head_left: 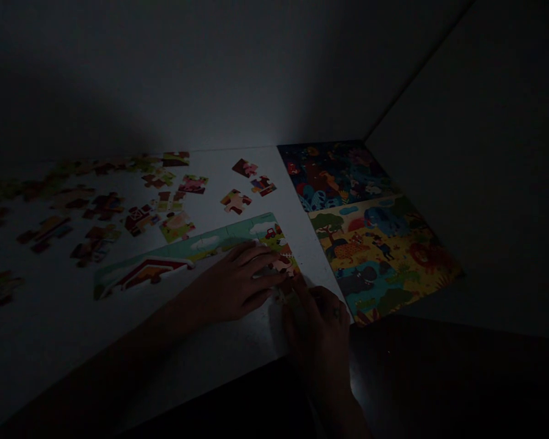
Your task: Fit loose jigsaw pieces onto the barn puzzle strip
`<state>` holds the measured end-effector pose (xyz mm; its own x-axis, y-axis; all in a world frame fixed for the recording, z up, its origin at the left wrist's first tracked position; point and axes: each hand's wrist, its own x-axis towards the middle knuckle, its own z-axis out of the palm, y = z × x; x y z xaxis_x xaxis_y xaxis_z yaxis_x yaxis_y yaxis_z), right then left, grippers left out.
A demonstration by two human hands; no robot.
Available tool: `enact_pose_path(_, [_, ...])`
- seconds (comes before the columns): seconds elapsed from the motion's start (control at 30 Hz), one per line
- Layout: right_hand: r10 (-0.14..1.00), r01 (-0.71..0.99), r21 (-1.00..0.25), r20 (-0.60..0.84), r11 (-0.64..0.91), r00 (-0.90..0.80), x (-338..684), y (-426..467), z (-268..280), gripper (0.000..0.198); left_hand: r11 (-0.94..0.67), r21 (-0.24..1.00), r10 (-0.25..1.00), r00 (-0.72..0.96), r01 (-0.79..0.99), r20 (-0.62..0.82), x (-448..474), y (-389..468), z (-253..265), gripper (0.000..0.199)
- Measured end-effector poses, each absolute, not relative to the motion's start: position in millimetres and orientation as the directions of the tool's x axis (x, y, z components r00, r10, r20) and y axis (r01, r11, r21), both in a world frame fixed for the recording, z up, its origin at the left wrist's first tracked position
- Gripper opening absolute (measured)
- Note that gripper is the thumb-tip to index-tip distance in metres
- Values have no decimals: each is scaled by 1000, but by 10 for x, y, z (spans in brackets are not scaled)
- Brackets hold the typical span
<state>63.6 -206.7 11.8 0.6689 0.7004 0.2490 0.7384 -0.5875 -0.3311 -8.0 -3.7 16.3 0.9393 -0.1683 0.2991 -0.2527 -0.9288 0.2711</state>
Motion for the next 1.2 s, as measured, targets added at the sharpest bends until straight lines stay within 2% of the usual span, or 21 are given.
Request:
enact_pose_path(0.27, [691, 719, -322, 218, -616, 689, 602, -2029, 170, 37, -927, 280, -171, 946, -248, 274, -63, -63, 246, 45])
enact_pose_path(0.53, [709, 728, -347, 205, -592, 675, 626, -2079, 160, 47, -925, 312, -147, 961, -217, 232, -40, -103, 255, 52])
enact_pose_path(0.7, [720, 756, -370, 262, -540, 642, 706, -2058, 181, 39, -925, 313, -145, 961, -216, 233, -35, -101, 246, 48])
enact_pose_path(0.9, [758, 786, -382, 265, -486, 597, 761, -2048, 185, 51, -913, 345, -122, 954, -216, 275, -29, -109, 272, 46])
enact_pose_path(1.0, [746, 782, -378, 275, -496, 606, 757, -2045, 191, 46, -916, 342, -124, 957, -212, 262, -24, -107, 271, 45])
enact_pose_path(1.2, [763, 775, -346, 206, -529, 613, 687, -2072, 205, 45, -913, 346, -131, 957, -218, 259, -22, -96, 242, 42])
